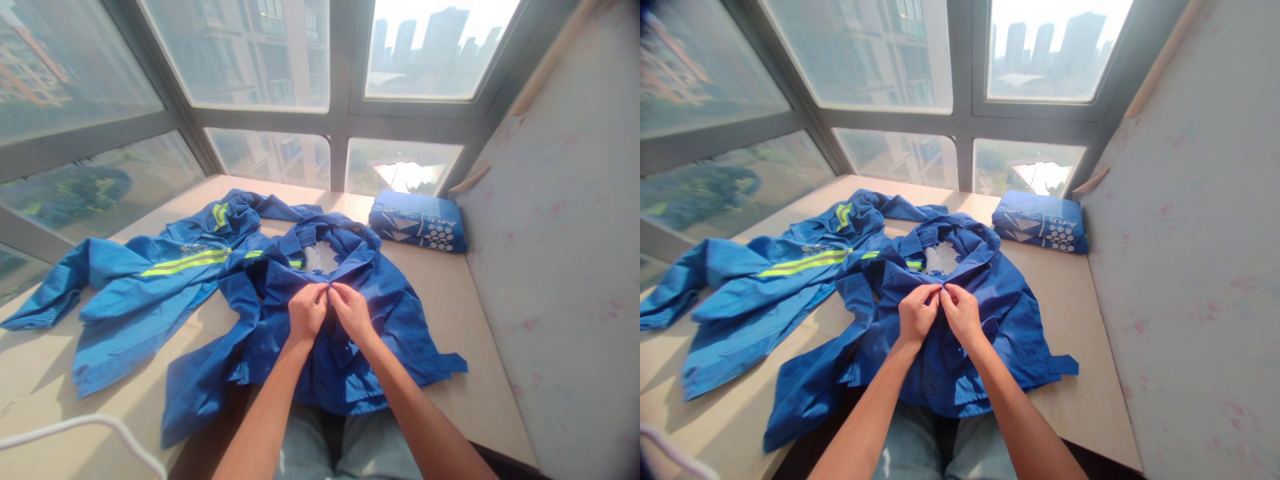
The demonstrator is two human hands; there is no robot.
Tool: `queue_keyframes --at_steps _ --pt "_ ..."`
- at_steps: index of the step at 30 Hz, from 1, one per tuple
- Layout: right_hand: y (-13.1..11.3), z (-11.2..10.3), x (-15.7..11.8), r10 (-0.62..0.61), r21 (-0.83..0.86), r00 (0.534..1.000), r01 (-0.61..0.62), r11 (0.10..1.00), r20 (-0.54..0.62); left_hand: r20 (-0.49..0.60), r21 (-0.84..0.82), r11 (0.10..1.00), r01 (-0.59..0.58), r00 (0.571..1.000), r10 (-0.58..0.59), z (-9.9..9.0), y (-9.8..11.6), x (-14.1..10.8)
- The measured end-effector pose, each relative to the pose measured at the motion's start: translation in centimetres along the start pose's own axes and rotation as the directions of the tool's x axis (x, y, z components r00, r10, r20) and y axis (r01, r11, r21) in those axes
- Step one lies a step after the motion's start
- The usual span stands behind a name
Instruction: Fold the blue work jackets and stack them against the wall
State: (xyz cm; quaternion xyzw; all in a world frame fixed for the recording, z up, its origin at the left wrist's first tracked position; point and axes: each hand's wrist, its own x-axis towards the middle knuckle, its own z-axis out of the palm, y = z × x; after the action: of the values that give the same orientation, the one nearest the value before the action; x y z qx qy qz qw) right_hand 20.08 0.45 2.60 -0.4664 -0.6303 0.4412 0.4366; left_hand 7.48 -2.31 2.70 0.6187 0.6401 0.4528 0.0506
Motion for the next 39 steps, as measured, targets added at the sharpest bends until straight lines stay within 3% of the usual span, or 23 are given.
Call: queue_keyframes --at_steps 4,8,15,21,27,36,39 --pt "0.45 -0.46 0.09 -0.010 -0.014 1.000 0.010 1.000 -0.019 0.151 -0.209 0.941 0.264 0.960 -0.236 -0.31 0.37 0.30" --pt "0.50 -0.57 0.22 -0.078 -0.087 0.994 0.071 0.994 -0.072 0.243 -0.303 0.868 0.393 0.913 -0.328 -0.52 0.72 0.46" --pt "0.41 -0.38 -0.08 -0.059 -0.063 0.996 0.055 0.997 -0.066 0.172 -0.169 0.928 0.332 0.937 -0.304 -0.06 0.75 0.01" --pt "0.50 -0.60 -0.03 -0.046 -0.073 0.998 0.042 0.996 -0.043 0.146 -0.269 0.889 0.370 0.928 -0.342 0.03 0.43 -0.20" --pt "0.38 -0.76 -0.03 -0.071 -0.109 0.997 0.067 0.992 -0.034 0.156 -0.380 0.809 0.448 0.893 -0.421 -0.13 0.13 -0.04" --pt "0.03 -0.70 -0.11 -0.196 -0.280 0.981 0.188 0.942 -0.001 0.139 -0.394 0.779 0.487 0.870 -0.474 0.29 0.25 -0.11" --pt "0.00 -0.55 -0.18 -0.215 -0.353 0.976 0.207 0.913 0.016 0.117 -0.343 0.824 0.451 0.891 -0.440 0.24 0.40 -0.32"
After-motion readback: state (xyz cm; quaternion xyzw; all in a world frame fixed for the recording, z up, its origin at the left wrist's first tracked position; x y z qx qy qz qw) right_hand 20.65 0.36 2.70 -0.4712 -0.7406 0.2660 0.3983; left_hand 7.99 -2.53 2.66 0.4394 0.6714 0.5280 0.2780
